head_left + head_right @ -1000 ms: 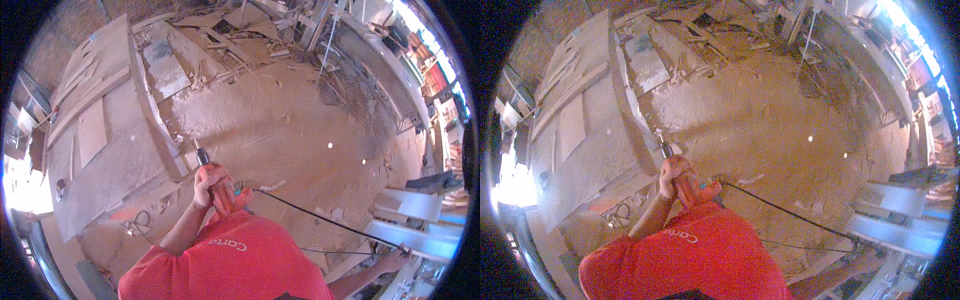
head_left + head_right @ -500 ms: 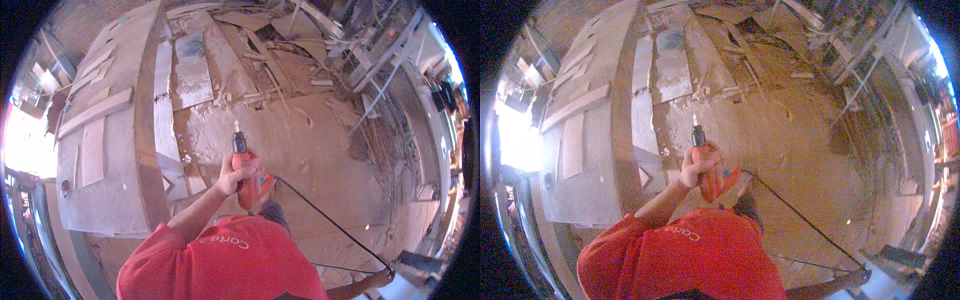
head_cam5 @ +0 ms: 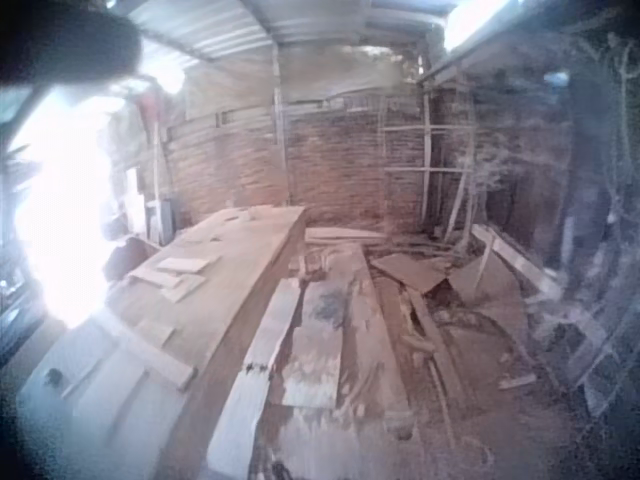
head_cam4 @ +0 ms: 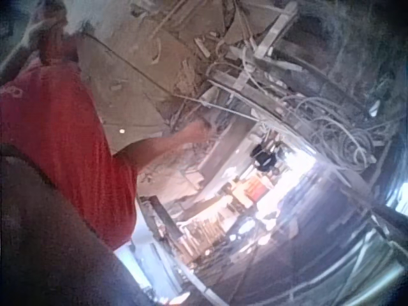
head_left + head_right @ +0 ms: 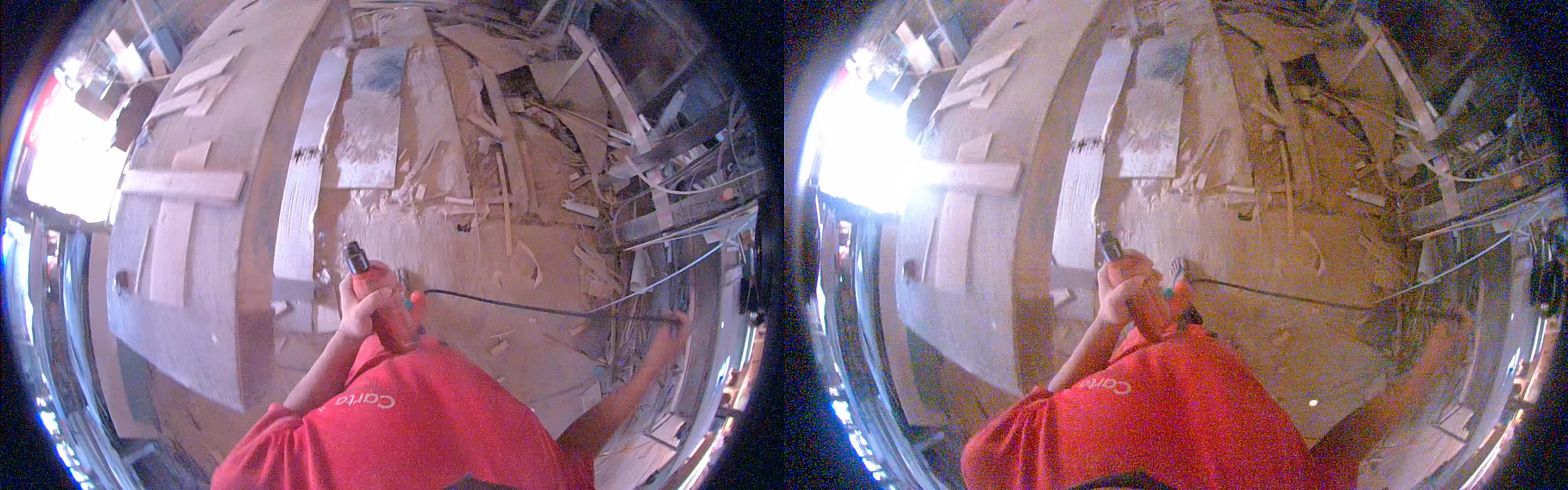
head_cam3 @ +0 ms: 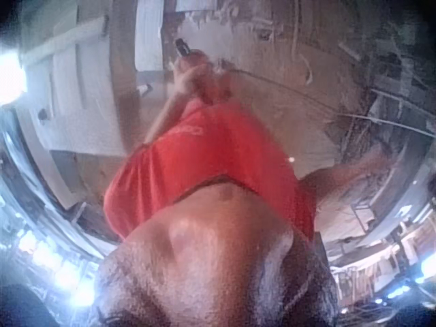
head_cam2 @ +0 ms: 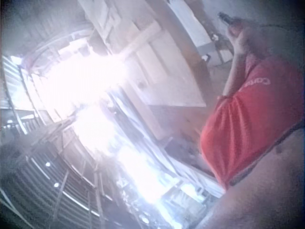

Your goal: The person uses a power drill to drive screws into a large wooden board on a workbench. They also use a hammer to tap the board and handle a small box of screws.

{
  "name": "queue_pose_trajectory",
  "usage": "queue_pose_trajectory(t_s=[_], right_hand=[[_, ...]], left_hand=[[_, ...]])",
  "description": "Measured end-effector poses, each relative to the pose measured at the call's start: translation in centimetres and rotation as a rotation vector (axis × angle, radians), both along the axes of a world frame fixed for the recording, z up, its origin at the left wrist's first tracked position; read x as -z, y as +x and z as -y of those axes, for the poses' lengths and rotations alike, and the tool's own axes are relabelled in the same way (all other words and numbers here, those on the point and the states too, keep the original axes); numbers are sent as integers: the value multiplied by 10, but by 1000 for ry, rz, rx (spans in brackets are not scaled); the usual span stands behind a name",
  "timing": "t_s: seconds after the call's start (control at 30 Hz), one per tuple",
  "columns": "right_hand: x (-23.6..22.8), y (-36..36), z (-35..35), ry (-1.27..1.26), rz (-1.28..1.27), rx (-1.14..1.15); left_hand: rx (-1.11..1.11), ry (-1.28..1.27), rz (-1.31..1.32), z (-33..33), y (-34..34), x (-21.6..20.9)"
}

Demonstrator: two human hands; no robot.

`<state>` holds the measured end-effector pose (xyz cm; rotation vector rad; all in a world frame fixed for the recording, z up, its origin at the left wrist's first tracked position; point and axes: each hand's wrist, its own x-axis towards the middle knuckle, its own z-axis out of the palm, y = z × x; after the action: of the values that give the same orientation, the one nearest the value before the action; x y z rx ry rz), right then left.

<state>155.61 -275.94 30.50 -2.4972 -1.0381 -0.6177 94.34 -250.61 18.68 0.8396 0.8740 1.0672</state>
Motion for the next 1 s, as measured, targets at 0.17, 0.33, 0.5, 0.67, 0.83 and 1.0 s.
queue_pose_trajectory(t_s=[0.17, 0.33, 0.5, 0.67, 0.83, 1.0], right_hand=[[81, -172, -216, -328, -528, -222], [192, -272, -345, -689, -865, -894], [5, -351, -526, -136, -1784, -1715], [-87, -387, -613, 50, -2003, -2521], [-101, -402, -659, 62, -2131, -2759], [-89, -401, -691, -7, -2224, -2789]], left_hand=[[-224, -55, -201, -107, -19, -3], [-357, 69, -447, -195, -40, -7], [-445, 52, -427, -224, -68, 21], [-575, -90, -463, -230, -47, 15], [-670, -176, -503, -239, -10, 2], [-748, -240, -519, -242, 18, 1]])
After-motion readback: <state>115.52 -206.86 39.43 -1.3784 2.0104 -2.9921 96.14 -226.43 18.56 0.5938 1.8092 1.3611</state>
